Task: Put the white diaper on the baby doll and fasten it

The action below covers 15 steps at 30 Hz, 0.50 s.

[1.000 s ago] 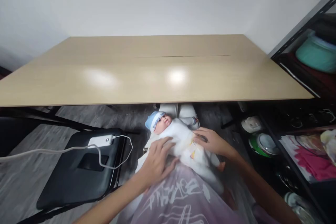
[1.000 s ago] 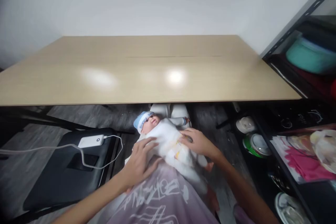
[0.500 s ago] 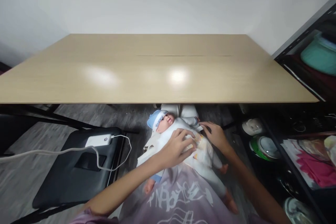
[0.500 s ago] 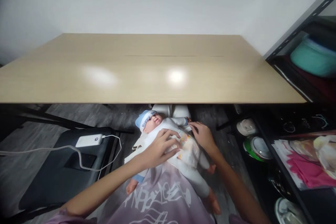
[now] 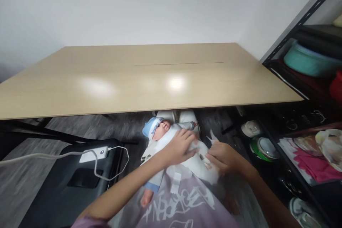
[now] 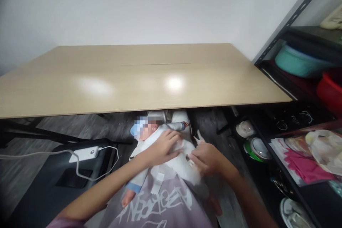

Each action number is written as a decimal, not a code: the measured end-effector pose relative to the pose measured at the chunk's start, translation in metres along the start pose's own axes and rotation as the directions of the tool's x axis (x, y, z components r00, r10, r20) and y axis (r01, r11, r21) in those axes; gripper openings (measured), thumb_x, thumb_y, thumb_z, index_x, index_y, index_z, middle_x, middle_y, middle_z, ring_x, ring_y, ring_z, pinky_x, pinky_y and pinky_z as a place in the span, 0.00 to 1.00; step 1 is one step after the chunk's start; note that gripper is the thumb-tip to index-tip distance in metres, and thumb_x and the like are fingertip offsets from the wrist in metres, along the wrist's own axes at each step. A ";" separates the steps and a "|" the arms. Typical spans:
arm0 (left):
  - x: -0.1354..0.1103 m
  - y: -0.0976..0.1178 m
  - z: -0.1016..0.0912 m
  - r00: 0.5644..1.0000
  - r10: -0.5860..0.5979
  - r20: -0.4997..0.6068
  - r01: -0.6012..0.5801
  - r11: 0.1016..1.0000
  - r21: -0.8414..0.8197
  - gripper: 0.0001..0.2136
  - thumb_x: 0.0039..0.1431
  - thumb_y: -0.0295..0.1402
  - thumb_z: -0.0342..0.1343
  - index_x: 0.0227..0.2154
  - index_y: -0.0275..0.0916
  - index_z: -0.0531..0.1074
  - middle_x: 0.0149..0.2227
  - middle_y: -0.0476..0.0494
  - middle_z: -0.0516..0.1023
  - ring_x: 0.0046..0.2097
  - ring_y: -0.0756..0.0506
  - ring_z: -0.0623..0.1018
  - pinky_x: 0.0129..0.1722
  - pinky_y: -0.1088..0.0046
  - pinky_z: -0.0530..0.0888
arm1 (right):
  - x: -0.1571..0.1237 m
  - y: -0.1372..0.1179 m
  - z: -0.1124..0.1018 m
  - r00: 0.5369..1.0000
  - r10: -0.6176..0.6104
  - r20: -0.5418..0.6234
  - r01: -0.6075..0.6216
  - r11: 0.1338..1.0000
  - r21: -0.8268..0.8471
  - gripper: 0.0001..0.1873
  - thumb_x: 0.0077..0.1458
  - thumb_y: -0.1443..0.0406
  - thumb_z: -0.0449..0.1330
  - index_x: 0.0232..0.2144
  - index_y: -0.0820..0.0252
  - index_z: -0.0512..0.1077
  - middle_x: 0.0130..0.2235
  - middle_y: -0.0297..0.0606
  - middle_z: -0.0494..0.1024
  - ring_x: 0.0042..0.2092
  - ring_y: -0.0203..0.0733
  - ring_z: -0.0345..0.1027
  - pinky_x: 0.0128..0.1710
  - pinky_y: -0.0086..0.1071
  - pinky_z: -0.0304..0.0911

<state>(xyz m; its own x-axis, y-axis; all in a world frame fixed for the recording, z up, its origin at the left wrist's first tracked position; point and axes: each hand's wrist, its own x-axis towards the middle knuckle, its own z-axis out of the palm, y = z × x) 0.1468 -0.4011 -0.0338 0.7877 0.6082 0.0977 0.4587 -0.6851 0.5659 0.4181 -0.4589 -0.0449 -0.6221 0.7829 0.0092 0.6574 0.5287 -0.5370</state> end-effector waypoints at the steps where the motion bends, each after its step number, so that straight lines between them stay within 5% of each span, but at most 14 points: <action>1: 0.027 0.001 0.007 0.993 0.012 0.121 -0.024 0.995 0.095 0.18 0.72 0.42 0.65 0.56 0.38 0.76 0.60 0.33 0.81 0.61 0.32 0.76 0.62 0.51 0.73 | -0.009 0.002 -0.001 0.995 0.091 0.047 -0.093 0.995 0.037 0.28 0.80 0.57 0.49 0.25 0.56 0.70 0.27 0.35 0.77 0.31 0.41 0.67 0.39 0.38 0.57; 3: 0.077 0.005 0.025 0.893 -0.027 0.448 -0.082 0.972 0.221 0.25 0.62 0.42 0.73 0.58 0.36 0.77 0.59 0.30 0.83 0.61 0.29 0.79 0.59 0.50 0.75 | -0.023 0.005 0.003 0.951 0.272 0.150 -0.288 0.953 0.094 0.27 0.78 0.55 0.50 0.26 0.56 0.72 0.28 0.36 0.79 0.31 0.42 0.69 0.36 0.38 0.53; 6: 0.122 0.011 0.053 0.795 -0.080 0.601 -0.089 0.965 0.246 0.21 0.44 0.37 0.82 0.40 0.37 0.83 0.40 0.36 0.87 0.47 0.31 0.85 0.46 0.55 0.78 | -0.037 0.009 0.027 0.888 0.395 0.235 -0.428 0.897 0.108 0.22 0.74 0.56 0.53 0.28 0.55 0.74 0.31 0.37 0.81 0.33 0.44 0.71 0.35 0.38 0.52; 8: 0.125 0.013 0.062 0.809 -0.091 0.581 -0.074 0.964 0.254 0.20 0.43 0.37 0.82 0.37 0.36 0.83 0.38 0.36 0.87 0.46 0.31 0.86 0.45 0.55 0.78 | -0.045 0.014 0.049 0.883 0.416 0.216 -0.450 0.881 0.145 0.21 0.73 0.56 0.53 0.28 0.54 0.73 0.33 0.38 0.82 0.35 0.46 0.72 0.36 0.38 0.56; 10: 0.112 0.014 0.062 0.867 -0.088 0.491 -0.053 0.963 0.266 0.23 0.50 0.40 0.79 0.46 0.35 0.82 0.45 0.33 0.87 0.51 0.30 0.85 0.51 0.53 0.78 | -0.054 0.021 0.071 0.875 0.442 0.195 -0.479 0.849 0.225 0.22 0.73 0.55 0.51 0.27 0.54 0.72 0.32 0.38 0.81 0.35 0.47 0.74 0.37 0.39 0.61; 15: 0.073 0.017 0.037 0.978 -0.019 0.208 -0.022 0.982 0.190 0.27 0.58 0.46 0.74 0.56 0.42 0.77 0.54 0.35 0.84 0.52 0.32 0.83 0.51 0.55 0.76 | -0.058 0.029 0.095 0.817 0.566 0.111 -0.563 0.741 0.366 0.10 0.68 0.52 0.60 0.37 0.44 0.78 0.44 0.38 0.87 0.48 0.59 0.82 0.47 0.48 0.77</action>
<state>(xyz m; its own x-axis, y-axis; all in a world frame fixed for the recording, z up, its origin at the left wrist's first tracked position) 0.2270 -0.3833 -0.0469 0.8474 0.5240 -0.0855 0.5112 -0.7617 0.3982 0.4328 -0.5205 -0.1407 -0.1830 0.9026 -0.3897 0.6819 -0.1691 -0.7116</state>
